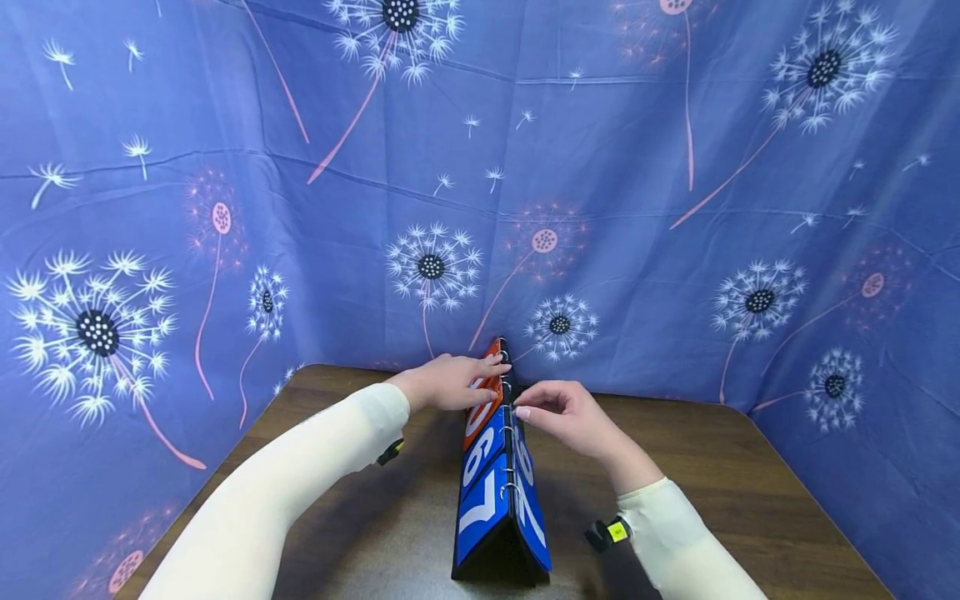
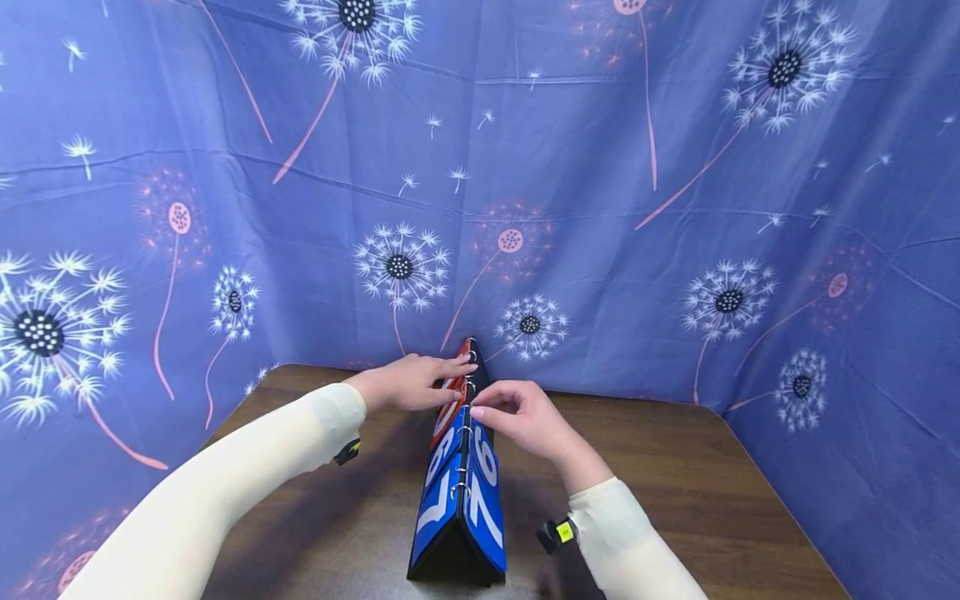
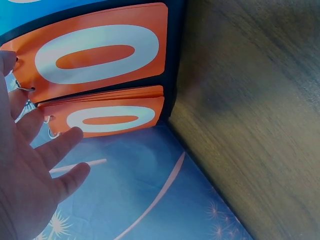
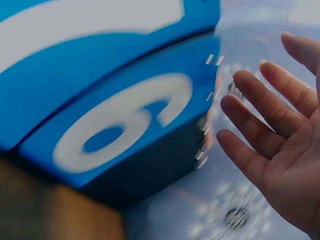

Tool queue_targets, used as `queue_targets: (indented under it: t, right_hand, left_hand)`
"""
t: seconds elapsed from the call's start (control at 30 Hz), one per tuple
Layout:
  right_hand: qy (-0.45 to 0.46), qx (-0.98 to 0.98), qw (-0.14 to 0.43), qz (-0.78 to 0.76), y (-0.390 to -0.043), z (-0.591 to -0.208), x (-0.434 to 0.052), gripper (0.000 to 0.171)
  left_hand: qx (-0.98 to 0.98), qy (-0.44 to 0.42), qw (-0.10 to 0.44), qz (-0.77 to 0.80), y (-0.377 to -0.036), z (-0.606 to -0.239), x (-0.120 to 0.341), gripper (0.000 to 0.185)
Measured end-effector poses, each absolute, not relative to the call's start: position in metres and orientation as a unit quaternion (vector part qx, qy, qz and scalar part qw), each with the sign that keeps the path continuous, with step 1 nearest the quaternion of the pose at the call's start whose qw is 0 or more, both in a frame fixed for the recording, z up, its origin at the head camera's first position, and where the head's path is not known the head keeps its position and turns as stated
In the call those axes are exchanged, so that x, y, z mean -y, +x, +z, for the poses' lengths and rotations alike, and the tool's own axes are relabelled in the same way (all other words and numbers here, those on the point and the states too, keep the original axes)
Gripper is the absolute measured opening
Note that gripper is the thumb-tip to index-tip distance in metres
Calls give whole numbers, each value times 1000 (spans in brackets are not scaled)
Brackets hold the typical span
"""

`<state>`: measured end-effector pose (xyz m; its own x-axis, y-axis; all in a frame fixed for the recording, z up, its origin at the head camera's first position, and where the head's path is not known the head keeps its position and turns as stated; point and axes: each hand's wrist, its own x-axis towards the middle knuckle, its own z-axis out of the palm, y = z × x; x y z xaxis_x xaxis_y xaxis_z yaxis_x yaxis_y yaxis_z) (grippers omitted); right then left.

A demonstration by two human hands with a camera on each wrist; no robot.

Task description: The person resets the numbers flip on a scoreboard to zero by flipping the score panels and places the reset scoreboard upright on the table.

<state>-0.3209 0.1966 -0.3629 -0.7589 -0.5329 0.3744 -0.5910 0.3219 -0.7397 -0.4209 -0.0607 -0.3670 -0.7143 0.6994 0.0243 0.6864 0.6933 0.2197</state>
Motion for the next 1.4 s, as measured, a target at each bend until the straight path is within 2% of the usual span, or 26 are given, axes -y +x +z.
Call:
queue_targets:
  t: [0.13,0.37,0.5,0.73,1.13,1.4]
  right_hand:
    - [301,817,25,492,-327,-390,-212,24]
    - [243,830,-7,501,-336,-440,-218,44]
    - [211,839,-13,501,-339,-457,-217,44]
    - [197,843,-29,500,-344,-472,-217,36]
    - [178,837,-44,516,-341,-479,-217,34]
    - [151,843,-32,515,-343,-479,-219,27]
  left_hand:
    - [-919,380,28,102,-422,-367,60,61]
    - [-918,381,30,105,-422,-364,59,61]
    - [-918,382,28,105,-420,-363,58,61]
    - [-919,379,26,103,-421,-365,59,61]
    - [-921,373,31,105,-419,-368,60,62]
    - [-924,369,30,100,-419,-368,60,61]
